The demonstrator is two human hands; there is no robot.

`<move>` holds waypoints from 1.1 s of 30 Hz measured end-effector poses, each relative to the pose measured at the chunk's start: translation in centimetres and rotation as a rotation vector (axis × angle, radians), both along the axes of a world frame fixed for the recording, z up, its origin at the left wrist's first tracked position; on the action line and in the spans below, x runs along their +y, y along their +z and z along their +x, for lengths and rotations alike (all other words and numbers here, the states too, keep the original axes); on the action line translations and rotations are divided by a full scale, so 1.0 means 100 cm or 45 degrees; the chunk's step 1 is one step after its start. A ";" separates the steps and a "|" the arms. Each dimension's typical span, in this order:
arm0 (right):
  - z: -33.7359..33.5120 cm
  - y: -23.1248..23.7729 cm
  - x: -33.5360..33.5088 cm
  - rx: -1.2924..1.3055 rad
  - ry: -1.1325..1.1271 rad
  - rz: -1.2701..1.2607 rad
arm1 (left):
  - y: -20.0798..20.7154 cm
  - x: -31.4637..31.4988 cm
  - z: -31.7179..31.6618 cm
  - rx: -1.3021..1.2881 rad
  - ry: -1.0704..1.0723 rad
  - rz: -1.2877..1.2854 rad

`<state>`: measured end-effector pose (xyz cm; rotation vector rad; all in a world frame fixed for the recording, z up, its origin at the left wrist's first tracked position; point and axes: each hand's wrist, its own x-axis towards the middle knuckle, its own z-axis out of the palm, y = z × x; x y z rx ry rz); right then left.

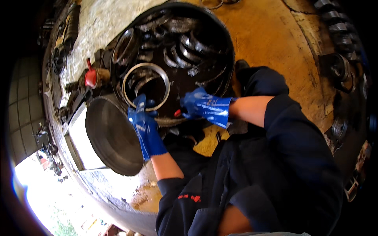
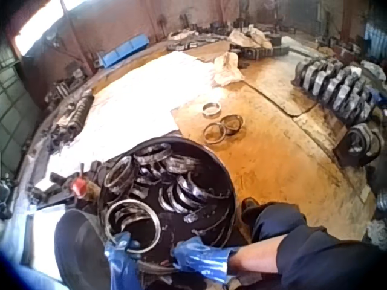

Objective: The person cleans oily metal rings using a red handheld tool and places them into a large metal container.

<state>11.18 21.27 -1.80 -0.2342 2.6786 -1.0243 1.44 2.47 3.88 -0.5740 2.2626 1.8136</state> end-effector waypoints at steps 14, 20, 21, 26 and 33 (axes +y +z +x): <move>-0.004 -0.075 -0.019 0.379 0.141 -0.065 | 0.048 0.063 -0.003 0.032 -0.311 -0.083; 0.002 -0.037 0.002 0.131 0.179 -0.042 | 0.071 0.208 -0.107 0.063 -0.449 0.507; 0.000 -0.030 0.001 0.137 0.157 -0.051 | 0.081 0.241 -0.127 0.061 -0.475 0.591; 0.000 -0.034 -0.003 0.220 0.047 -0.180 | 0.122 0.332 -0.139 -0.128 -0.711 0.260; -0.010 -0.049 -0.007 0.159 0.071 -0.140 | 0.111 0.238 -0.103 0.112 -1.098 -0.048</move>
